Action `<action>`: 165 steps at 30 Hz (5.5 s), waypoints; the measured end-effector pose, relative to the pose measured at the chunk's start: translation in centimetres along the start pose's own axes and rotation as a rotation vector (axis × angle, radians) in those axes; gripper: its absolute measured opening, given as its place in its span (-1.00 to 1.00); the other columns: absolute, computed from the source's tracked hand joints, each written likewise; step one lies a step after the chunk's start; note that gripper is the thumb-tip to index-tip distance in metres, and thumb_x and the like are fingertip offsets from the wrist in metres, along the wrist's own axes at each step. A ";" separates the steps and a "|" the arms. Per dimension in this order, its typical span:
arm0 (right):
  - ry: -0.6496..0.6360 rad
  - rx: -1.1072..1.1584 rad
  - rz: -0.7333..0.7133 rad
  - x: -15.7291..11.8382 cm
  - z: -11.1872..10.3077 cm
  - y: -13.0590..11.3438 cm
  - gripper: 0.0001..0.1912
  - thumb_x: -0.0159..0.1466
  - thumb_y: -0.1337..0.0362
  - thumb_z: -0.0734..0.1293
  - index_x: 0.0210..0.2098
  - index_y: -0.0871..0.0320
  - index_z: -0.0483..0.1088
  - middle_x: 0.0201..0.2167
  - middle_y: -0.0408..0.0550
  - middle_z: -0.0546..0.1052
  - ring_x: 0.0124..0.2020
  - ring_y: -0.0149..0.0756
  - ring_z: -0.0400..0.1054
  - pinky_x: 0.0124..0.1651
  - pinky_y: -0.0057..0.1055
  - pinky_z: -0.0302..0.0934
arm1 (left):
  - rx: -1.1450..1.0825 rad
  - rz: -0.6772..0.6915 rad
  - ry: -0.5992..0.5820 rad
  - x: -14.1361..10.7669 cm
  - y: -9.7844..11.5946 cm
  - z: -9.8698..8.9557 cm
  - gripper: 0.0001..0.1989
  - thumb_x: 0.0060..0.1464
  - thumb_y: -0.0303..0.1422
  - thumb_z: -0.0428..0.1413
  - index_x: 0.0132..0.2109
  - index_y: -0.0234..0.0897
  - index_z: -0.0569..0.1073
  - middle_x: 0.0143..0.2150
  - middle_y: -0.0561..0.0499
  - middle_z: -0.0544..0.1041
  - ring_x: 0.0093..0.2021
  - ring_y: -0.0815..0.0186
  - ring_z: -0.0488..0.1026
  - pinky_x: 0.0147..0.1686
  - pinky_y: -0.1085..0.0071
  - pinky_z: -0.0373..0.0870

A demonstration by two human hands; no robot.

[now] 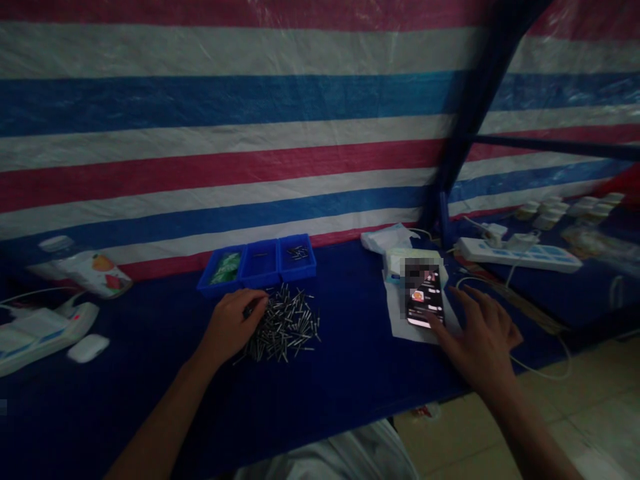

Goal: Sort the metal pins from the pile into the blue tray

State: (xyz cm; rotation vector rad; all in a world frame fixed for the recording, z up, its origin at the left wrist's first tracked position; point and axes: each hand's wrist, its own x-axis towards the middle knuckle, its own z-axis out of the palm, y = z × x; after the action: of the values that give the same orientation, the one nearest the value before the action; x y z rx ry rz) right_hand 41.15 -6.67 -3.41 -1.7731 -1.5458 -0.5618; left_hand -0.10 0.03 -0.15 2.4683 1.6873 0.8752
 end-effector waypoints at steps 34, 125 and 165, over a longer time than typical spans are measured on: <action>-0.823 0.263 -0.636 5.6 6.3 -19.6 -0.71 0.23 0.24 0.18 -0.11 0.16 0.38 -0.18 0.10 0.55 -0.21 -0.09 0.48 -0.26 -0.22 0.31 | 0.049 0.001 -0.199 0.0 0.5 -0.1 -0.79 0.21 -0.28 0.01 -0.14 -0.18 0.52 -0.14 -0.01 0.57 -0.12 0.16 0.49 -0.08 0.17 0.32; -0.807 0.450 -0.644 6.5 9.8 -17.9 -0.58 0.18 0.58 0.13 -0.07 0.25 0.46 -0.09 0.14 0.47 -0.05 -0.25 0.35 0.08 -0.27 0.20 | -0.039 0.034 -0.129 0.0 0.9 0.0 -0.81 0.27 -0.27 0.01 -0.18 -0.18 0.50 -0.19 0.04 0.55 -0.15 0.22 0.47 -0.10 0.22 0.30; -0.898 0.480 -0.423 7.2 9.0 -18.4 -0.79 0.15 0.30 0.29 -0.27 0.10 0.54 -0.30 -0.05 0.59 -0.32 -0.31 0.44 -0.30 -0.40 0.21 | 0.018 0.002 -0.127 -0.1 0.5 0.1 -0.80 0.25 -0.26 0.03 -0.10 -0.19 0.50 -0.10 -0.02 0.54 -0.08 0.16 0.44 -0.04 0.17 0.31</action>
State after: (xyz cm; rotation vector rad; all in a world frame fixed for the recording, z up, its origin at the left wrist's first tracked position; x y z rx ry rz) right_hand 23.51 5.45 0.06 -1.3609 -2.4231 0.4933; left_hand 0.30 -0.19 -0.08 2.4787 1.6593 0.6902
